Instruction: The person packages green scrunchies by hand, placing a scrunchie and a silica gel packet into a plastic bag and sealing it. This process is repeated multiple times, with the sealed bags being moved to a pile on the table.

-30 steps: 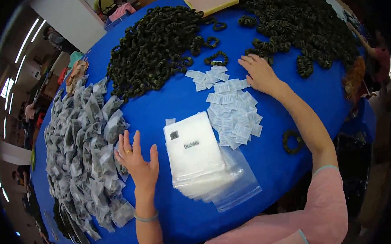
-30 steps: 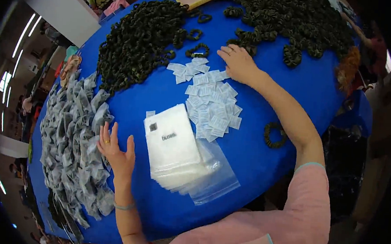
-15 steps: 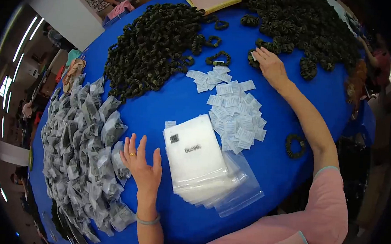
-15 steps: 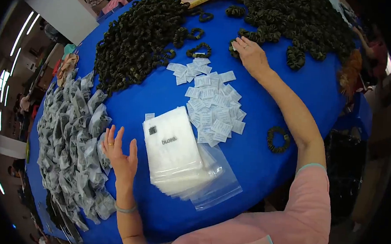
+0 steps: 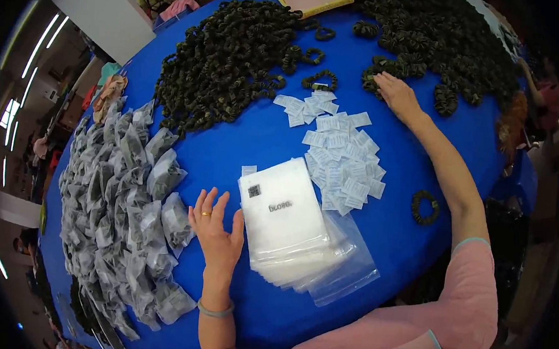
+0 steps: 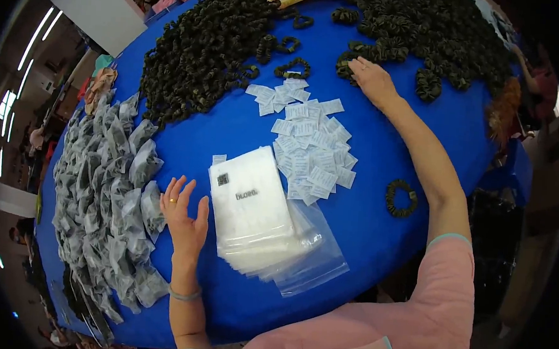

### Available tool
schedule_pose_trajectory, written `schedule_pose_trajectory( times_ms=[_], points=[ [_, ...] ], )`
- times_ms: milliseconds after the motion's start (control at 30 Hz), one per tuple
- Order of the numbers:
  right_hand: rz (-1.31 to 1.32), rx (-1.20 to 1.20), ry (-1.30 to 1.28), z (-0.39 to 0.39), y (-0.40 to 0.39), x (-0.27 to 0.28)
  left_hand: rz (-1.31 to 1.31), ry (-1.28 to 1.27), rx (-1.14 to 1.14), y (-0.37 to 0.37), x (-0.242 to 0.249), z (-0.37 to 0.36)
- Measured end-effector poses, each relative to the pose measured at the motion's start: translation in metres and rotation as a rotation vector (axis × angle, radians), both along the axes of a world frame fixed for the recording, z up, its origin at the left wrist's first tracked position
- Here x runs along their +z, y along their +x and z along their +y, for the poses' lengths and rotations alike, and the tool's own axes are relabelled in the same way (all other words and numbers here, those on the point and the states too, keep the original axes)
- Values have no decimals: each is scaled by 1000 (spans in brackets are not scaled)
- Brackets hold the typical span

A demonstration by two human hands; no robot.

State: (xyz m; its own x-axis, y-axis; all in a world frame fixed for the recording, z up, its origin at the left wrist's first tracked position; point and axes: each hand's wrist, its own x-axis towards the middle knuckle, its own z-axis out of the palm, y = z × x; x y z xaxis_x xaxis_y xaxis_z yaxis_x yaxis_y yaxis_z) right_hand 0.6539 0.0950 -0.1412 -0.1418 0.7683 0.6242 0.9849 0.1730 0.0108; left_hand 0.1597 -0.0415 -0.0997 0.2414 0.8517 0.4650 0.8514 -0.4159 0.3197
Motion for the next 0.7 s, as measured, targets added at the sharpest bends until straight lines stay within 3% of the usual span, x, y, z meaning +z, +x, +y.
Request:
schedule_pose_trajectory(
  times_ms=[100,167,300,467,600,700],
  points=[
    [-14,-19,-286,-5,-2,-12,-81,-27,-92,1,-3,-3],
    [-79,45,-181,2,9,-21,-113,-183,-276,3,3,-8],
    [-104,59,-200,16,18,-24,-31,-360,-382,10,8,-22],
    [82,-106,-120,5,-1,0,204,-164,-271,20,-7,-38],
    [506,-176,-341,-72,-60,65,213,-118,-335,28,-1,-46],
    [660,-3,-314,-125,-87,72,292,-74,-299,33,-13,-41]
  ],
)
